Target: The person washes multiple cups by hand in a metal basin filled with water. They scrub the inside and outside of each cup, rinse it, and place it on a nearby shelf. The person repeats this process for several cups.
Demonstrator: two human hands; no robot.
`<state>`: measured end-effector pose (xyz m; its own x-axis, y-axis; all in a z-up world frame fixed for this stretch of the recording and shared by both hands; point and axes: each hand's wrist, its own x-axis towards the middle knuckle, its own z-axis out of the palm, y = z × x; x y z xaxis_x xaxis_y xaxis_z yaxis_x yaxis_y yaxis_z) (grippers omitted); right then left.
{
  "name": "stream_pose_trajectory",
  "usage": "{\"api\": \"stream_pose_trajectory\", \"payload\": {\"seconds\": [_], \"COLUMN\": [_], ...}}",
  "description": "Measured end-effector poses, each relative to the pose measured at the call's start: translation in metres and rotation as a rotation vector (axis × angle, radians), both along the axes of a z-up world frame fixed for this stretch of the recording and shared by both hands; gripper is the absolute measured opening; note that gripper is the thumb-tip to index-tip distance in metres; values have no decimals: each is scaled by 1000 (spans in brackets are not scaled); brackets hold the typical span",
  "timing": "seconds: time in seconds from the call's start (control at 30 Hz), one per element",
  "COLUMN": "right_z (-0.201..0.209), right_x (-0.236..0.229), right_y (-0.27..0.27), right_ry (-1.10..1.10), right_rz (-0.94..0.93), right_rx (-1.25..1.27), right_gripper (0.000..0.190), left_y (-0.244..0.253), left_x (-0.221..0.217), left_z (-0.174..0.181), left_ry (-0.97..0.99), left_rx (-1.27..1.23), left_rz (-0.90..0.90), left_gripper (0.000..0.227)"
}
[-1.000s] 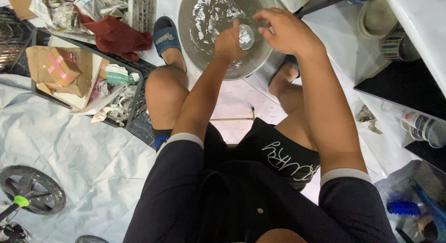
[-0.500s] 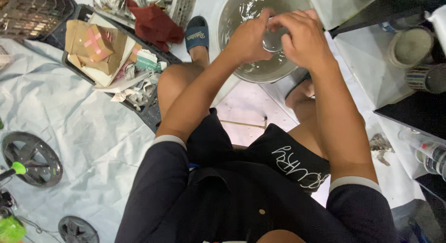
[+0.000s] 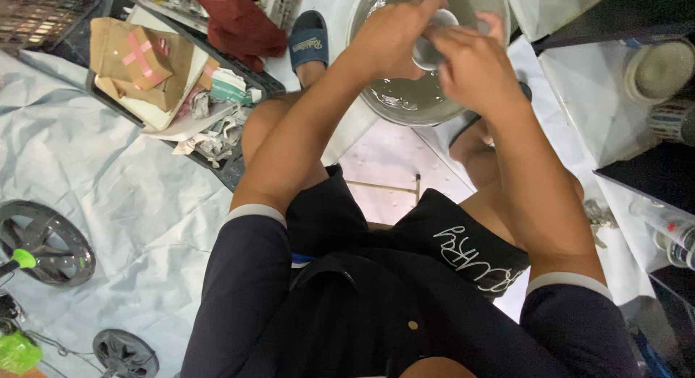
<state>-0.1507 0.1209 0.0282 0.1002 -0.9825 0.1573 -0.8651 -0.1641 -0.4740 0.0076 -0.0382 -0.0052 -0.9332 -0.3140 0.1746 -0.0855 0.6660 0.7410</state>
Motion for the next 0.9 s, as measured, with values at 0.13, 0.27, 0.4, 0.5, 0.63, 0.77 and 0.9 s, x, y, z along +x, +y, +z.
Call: {"api": "stream_pose_trajectory", "payload": {"seconds": [0.13,0.27,0.4,0.5,0.63,0.77,0.9], "right_z": [-5,-4,-4,-8,-20,-26,-21], "right_x": [15,23,23,22,15,15,16], "right_y": [1,0,5,9,14,11,10], "right_ry": [44,57,-48,11,125,74,63], "right_rz": [14,-25,-9,-18,-61,-47,-7], "right_rx": [86,301,186,104,56,25,72], "right_gripper": [51,39,56,53,51,56,45], "left_y": [4,4,-5,-8,-2,6,6], "left_x": [-3,-6,-6,-2,-5,-9,-10], "left_z": [-9,-20,-27,-27,-22,-13,-10], "left_ry": [-18,27,63,63,18,-60,-52], "left_rx": [-44,-67,-155,-164,-212,-134,-145], "left_rz": [15,30,22,38,45,35,17], "left_gripper": [87,85,85,85,81,85,87]}}
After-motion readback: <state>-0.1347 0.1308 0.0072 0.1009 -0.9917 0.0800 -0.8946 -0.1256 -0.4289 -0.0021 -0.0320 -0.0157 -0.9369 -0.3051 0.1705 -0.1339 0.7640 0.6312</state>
